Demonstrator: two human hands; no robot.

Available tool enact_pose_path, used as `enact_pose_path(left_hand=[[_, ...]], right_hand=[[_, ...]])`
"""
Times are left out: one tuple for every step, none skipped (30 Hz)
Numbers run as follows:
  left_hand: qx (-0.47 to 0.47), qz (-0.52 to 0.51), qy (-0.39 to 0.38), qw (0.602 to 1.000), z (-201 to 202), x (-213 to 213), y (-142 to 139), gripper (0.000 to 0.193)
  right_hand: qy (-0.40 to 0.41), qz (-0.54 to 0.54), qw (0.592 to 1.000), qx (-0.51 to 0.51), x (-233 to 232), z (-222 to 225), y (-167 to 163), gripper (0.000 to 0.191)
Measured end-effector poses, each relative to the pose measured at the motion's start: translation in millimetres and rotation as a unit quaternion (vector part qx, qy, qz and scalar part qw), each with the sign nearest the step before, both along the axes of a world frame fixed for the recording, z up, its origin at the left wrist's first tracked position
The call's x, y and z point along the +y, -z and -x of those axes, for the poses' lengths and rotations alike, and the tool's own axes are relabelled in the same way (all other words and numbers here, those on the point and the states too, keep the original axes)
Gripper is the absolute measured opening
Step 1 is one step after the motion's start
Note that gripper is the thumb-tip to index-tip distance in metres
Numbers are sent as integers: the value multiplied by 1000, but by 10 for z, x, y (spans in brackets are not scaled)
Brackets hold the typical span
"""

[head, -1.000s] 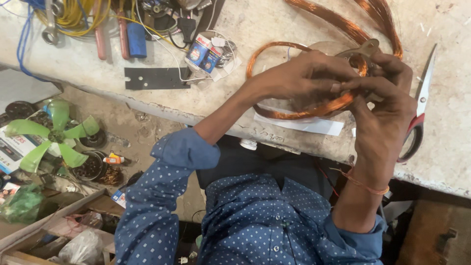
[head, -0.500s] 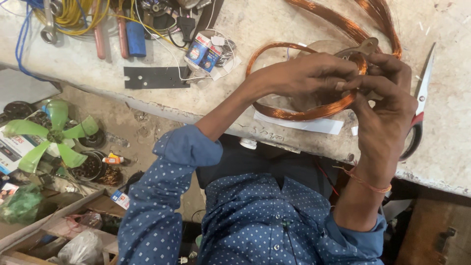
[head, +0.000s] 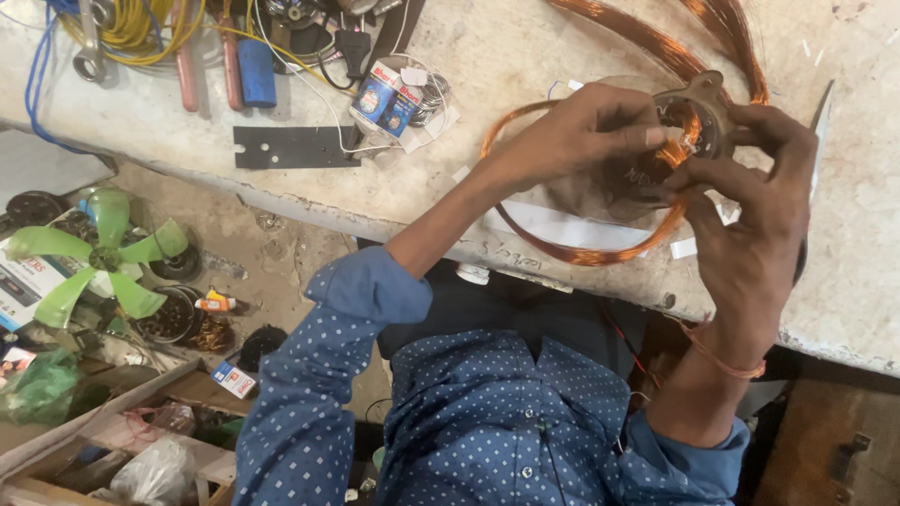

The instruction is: The person cuts small white insulating strips from a roll using scissors and places them between layers of copper wire on a motor stator. They then continue winding the copper wire around the stator core, inserting additional insulating strips as needed.

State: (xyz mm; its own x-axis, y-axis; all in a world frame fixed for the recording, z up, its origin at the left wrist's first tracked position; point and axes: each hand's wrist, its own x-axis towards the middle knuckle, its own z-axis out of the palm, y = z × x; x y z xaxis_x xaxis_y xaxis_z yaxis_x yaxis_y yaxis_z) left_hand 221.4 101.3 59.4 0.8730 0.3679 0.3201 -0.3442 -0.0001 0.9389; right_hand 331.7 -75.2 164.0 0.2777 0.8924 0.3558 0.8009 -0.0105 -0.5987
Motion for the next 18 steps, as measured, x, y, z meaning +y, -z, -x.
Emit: enact_pose_path(left_hand=[[5, 10, -20, 1000, 5, -22, 3, 35], [10, 20, -40, 999, 8, -46, 3, 34], [23, 26, -60, 998, 14, -72, -2, 34], [36, 31, -80, 996, 19, -91, -12, 34], [48, 36, -100, 993, 30, -101, -29, 34], [60, 17, -109, 992, 39, -98, -52, 34], [72, -4, -118, 990, 50, -88, -82, 33], [84, -24, -126, 988, 65, -79, -112, 33], [95, -63, -134, 984, 89, -71, -144, 31], [106, -102, -144, 979, 111, -62, -175, 30], [118, -141, -154, 971, 135, -61, -202, 29], [115, -185, -170, 961, 136, -74, -226, 28], [113, -229, -187, 949, 125, -92, -247, 27], [111, -272, -202, 934, 110, -112, -259, 26], [86, -304, -243, 917, 93, -136, -263, 27], [60, -334, -283, 897, 61, -160, -262, 30], [33, -362, -322, 874, 30, -185, -253, 33], [16, -336, -292, 895, -21, -177, -248, 33]], right_hand=[[11, 2, 1000, 4, -7, -3, -18, 28], [2, -12, 999, -30, -4, -6, -31, 28], [-6, -25, 998, -63, 1, -10, -45, 28], [-15, -38, 995, -97, 10, -14, -57, 28], [-26, -45, 996, -76, 28, -11, -62, 27], [-37, -53, 996, -55, 55, -7, -60, 27], [-47, -61, 996, -35, 77, 2, -60, 27], [-36, -58, 997, 22, 80, 19, -61, 25], [-25, -54, 995, 78, 79, 42, -60, 24], [-17, -51, 990, 133, 84, 49, -66, 23], [-9, -49, 990, 130, 86, 52, -76, 24], [0, -47, 991, 128, 84, 59, -81, 24], [8, -44, 991, 127, 85, 68, -82, 25], [-6, -51, 994, 101, 84, 72, -84, 24], [-19, -57, 995, 75, 83, 75, -85, 24], [-30, -62, 996, 48, 84, 74, -85, 23], [-23, -63, 996, 67, 84, 73, -85, 23], [-17, -63, 994, 87, 89, 74, -79, 24]])
